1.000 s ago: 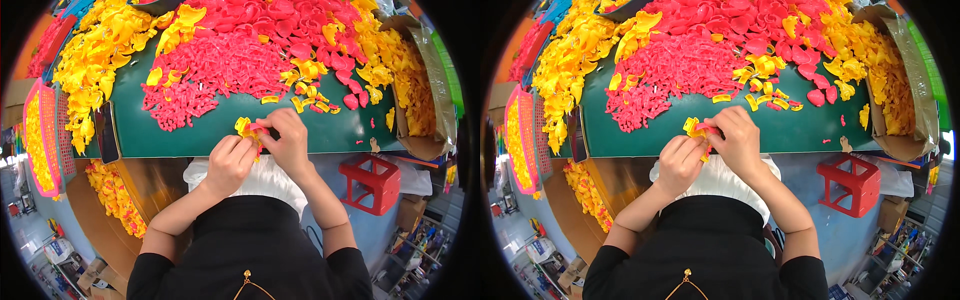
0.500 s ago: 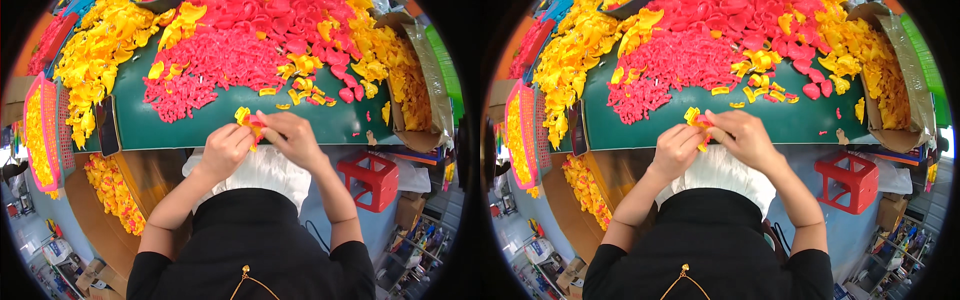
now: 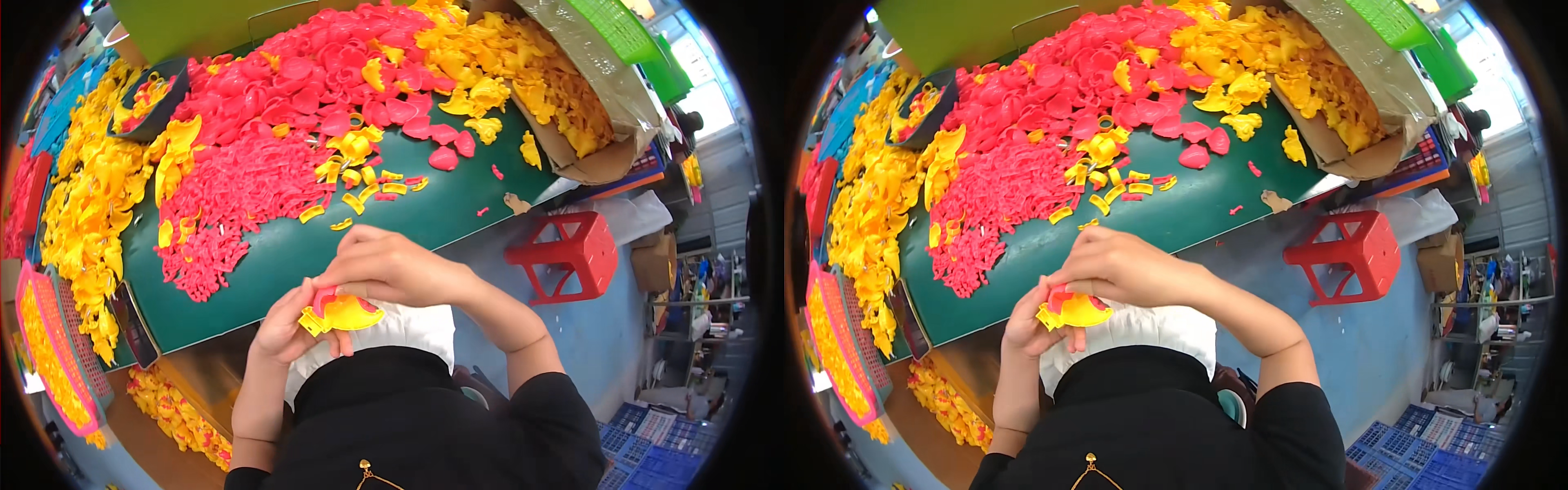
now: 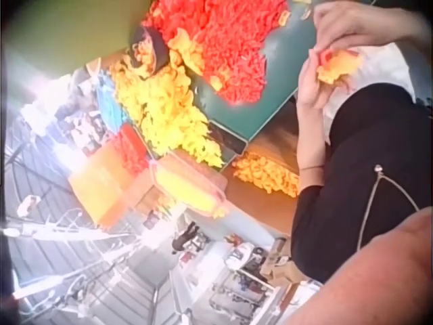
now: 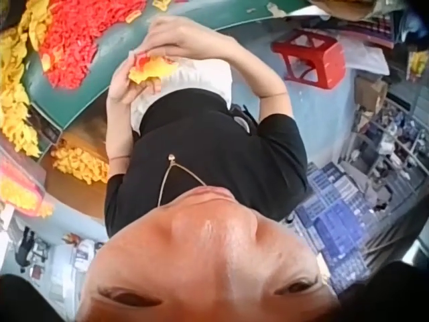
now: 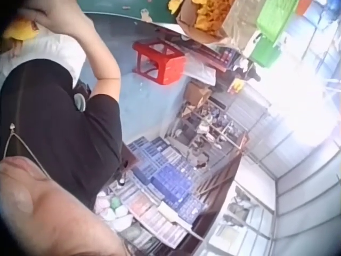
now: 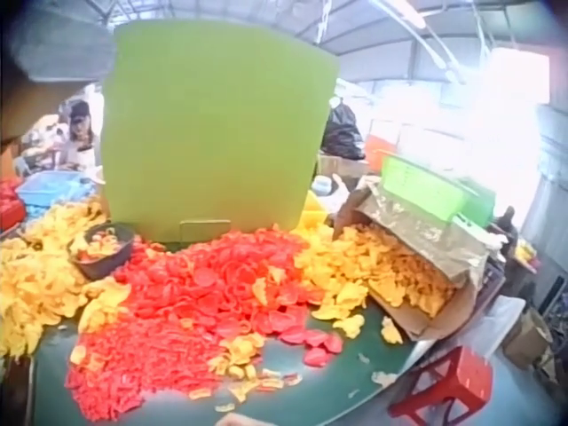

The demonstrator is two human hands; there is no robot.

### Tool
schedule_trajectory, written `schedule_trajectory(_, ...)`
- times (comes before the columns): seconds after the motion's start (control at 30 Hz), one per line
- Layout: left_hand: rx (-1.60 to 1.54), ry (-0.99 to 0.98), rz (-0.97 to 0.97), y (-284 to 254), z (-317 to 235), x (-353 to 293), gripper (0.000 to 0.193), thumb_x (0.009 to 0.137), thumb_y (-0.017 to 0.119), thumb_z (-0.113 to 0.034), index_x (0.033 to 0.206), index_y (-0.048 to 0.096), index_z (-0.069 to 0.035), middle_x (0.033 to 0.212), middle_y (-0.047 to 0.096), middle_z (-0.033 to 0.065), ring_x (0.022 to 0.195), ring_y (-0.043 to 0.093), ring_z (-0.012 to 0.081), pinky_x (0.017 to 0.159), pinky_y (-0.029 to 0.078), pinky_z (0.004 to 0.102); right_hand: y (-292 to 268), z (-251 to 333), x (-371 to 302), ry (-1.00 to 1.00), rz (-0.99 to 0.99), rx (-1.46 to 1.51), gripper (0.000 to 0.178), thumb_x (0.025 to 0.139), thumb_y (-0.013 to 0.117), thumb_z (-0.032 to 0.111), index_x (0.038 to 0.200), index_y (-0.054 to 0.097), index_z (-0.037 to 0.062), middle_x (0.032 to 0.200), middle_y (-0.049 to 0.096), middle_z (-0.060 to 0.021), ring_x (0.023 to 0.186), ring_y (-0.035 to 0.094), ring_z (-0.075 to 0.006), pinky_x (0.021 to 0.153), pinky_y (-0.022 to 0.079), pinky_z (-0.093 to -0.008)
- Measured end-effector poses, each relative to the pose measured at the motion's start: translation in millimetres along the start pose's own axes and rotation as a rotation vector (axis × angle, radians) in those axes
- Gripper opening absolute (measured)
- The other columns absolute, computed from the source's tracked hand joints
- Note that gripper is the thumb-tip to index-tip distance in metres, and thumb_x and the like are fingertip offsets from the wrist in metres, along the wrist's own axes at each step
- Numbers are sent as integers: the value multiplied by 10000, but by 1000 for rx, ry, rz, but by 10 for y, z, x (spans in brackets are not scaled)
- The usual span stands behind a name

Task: Assembling small pink and yellow rubber toy components at a factory workbench.

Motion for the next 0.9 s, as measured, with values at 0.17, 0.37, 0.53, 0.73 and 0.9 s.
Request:
schedule_trajectory(0.17,-59,124,-45,76,79,75,579,1006,440,-394,1413,355,10,1331,507,208,847,617,295,720,515,403,-972,-638,-136,282,-615,-571,171,873,642,131,1023,705,80,1002,682,-111,973,619,-285,834,504,-356)
schedule_trajectory(0.37,-160,186,17,226,-15,79,586,972,546,-313,1427,326,-17,1376,466,202,1016,610,341,837,517,430,-1741,-1622,-446,429,-471,-1274,208,708,630,30,865,751,93,1014,687,-156,1016,636,-326,875,511,-419)
schedule_trajectory(0.53,-378,247,216,-21,-25,-125,551,971,556,-343,1401,366,-55,1419,398,254,1108,600,358,953,501,450,-1194,-689,-102,284,-729,-678,282,931,487,30,1200,570,10,1157,617,-186,1101,593,-318,940,459,-366)
schedule_trajectory(0.73,-241,459,16,49,-170,-386,500,952,604,-282,1369,418,-77,1449,349,293,1184,559,367,988,486,423,256,-178,-141,417,-136,-127,670,746,764,92,1308,408,13,1182,489,-174,1126,506,-310,981,409,-359)
schedule_trajectory(0.9,-176,515,-45,138,-175,-355,614,925,646,-245,1427,353,-46,1464,368,233,1218,544,342,1003,479,415,611,-215,-204,305,-302,-502,651,748,760,50,1323,460,4,1189,495,-165,1075,485,-352,932,426,-392)
Point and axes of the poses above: each hand's wrist, its own x-axis towards the middle knuckle, its own y-axis out of the palm, z = x × y, the point moved 1 cm from there along x, towards the middle knuckle
